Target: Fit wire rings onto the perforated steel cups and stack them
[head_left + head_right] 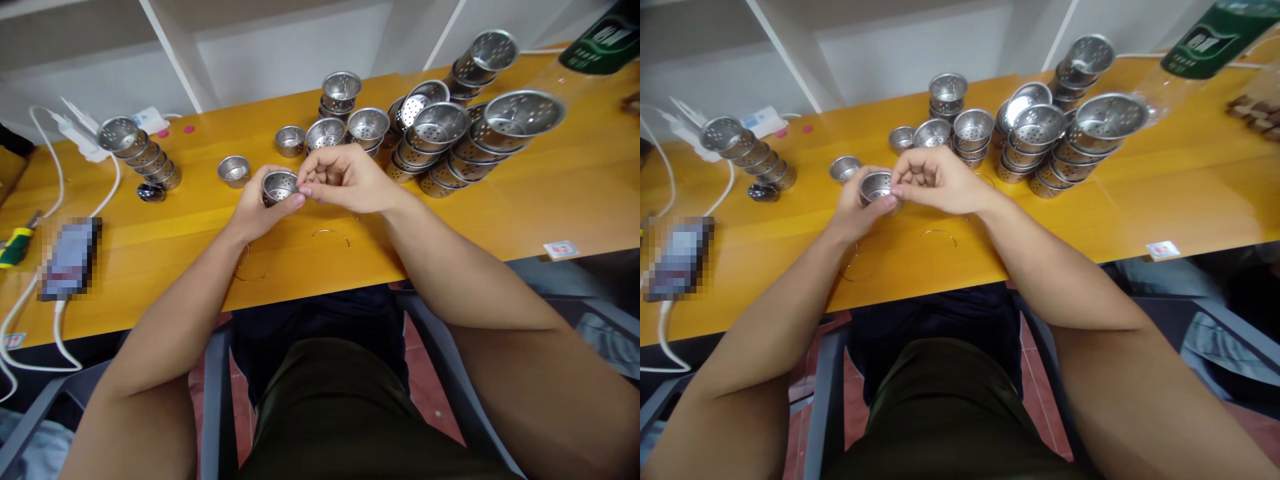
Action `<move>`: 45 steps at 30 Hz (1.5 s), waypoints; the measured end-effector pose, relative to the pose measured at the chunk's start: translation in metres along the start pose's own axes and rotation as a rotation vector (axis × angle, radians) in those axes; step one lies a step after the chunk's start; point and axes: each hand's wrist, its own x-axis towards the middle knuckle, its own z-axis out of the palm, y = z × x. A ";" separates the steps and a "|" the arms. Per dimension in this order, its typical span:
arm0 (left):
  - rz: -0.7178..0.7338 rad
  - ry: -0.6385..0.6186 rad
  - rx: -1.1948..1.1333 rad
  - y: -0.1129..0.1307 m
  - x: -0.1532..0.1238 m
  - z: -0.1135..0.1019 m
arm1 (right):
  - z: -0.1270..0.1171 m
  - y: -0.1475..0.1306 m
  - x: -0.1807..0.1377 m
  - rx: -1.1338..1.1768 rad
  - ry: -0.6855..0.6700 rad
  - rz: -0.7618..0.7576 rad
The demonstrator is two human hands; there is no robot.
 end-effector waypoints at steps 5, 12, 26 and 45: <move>0.125 -0.062 0.037 -0.014 0.000 -0.005 | -0.001 0.001 0.001 0.001 0.015 0.054; 0.100 -0.016 0.204 -0.025 -0.001 -0.009 | 0.006 0.006 -0.002 -0.060 0.028 0.074; 0.104 -0.010 0.295 -0.021 -0.001 -0.013 | 0.010 0.010 -0.004 -0.099 0.030 0.099; 0.095 0.090 0.291 -0.033 0.004 -0.013 | -0.005 0.005 -0.010 -0.635 0.093 0.013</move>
